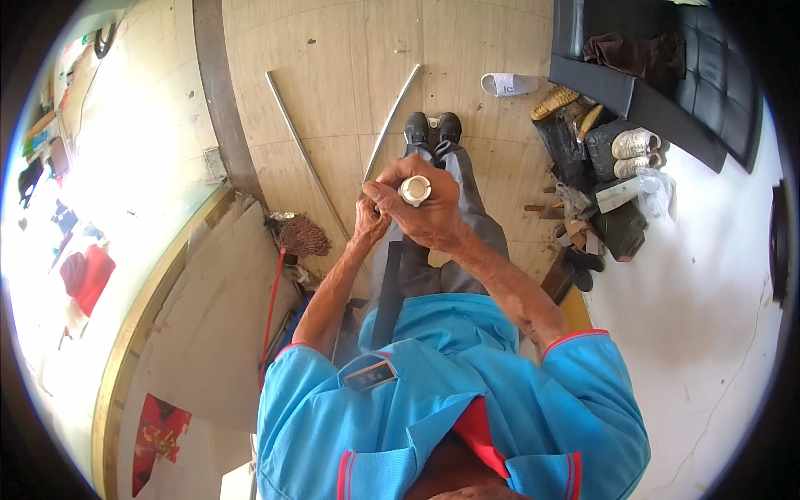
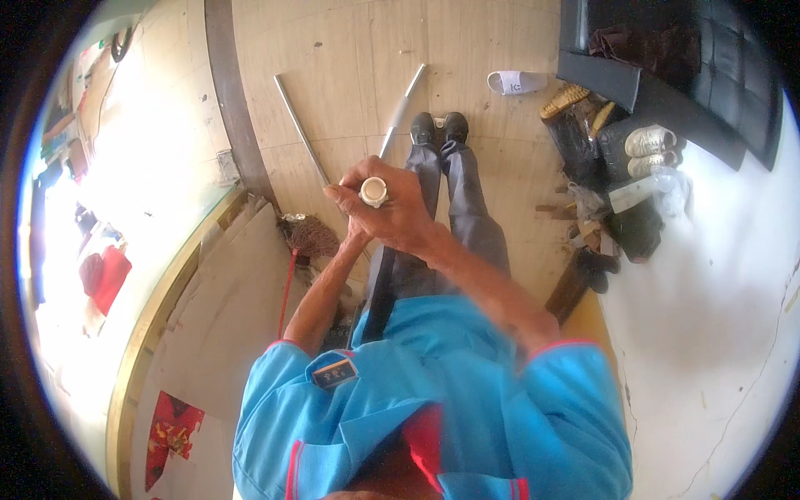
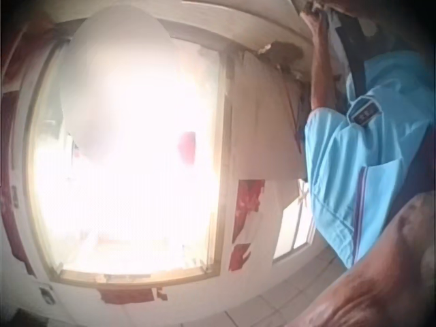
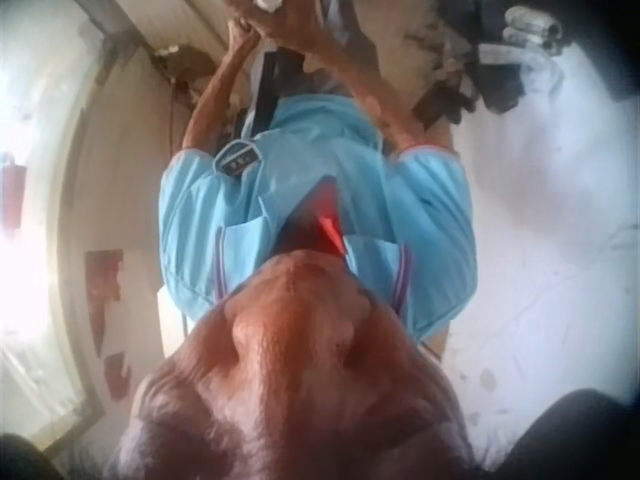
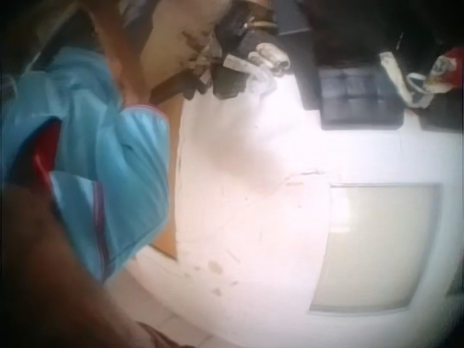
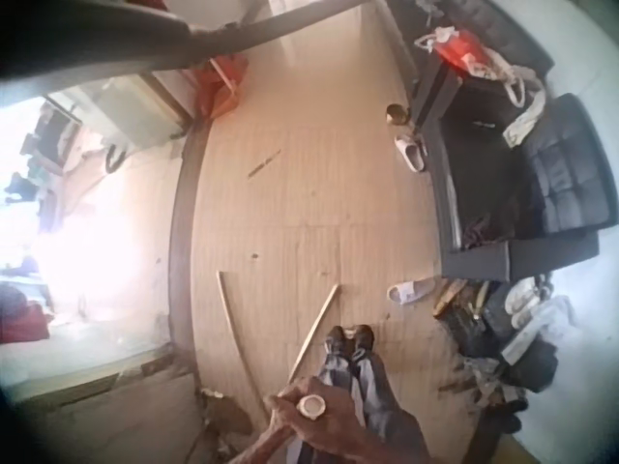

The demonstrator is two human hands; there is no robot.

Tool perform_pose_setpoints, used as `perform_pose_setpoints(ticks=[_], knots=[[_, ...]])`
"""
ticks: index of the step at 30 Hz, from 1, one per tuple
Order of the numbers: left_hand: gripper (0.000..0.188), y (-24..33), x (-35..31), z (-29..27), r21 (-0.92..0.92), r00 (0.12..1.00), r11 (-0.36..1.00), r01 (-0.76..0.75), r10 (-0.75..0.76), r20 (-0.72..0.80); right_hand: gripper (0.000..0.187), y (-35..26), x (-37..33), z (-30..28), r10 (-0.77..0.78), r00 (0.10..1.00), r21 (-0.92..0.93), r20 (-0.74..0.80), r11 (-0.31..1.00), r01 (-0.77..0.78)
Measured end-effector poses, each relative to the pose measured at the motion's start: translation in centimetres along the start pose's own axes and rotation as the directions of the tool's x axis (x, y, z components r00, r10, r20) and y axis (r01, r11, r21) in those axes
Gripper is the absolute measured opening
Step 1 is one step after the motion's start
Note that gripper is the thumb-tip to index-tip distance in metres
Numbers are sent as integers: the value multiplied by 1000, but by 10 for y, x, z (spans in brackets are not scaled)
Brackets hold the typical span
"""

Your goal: The person assembles several long metal rods by attaching white plastic end caps and a black rubber grip. They then move around a cluttered room, placing the assembled rods into a large sack and handling various cardboard boxes and plastic bags.

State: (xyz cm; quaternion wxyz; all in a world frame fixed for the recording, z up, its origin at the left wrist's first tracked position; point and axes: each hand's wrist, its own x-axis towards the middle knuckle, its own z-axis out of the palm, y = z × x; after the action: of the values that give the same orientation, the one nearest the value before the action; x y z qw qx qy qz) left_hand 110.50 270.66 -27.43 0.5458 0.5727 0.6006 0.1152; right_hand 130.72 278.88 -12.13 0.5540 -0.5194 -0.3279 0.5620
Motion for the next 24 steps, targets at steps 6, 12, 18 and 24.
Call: perform_pose_setpoints(ticks=[6,12,18,24], knots=[[20,0,-12,-4,207,992,977,-56,78,-100,21,-13,6,-12,-76,992,-231,98,968,97],[24,16,-28,-22,311,988,947,85,-40,-149,32,-27,20,-75,1,993,-569,119,820,67],[28,62,-33,-44,351,999,936,38,-28,-33,27,-36,11,-98,401,916,-202,-16,896,-396],[32,110,-31,-60,130,866,971,199,-237,440,29,-64,17,-104,333,934,-33,127,943,-332]])
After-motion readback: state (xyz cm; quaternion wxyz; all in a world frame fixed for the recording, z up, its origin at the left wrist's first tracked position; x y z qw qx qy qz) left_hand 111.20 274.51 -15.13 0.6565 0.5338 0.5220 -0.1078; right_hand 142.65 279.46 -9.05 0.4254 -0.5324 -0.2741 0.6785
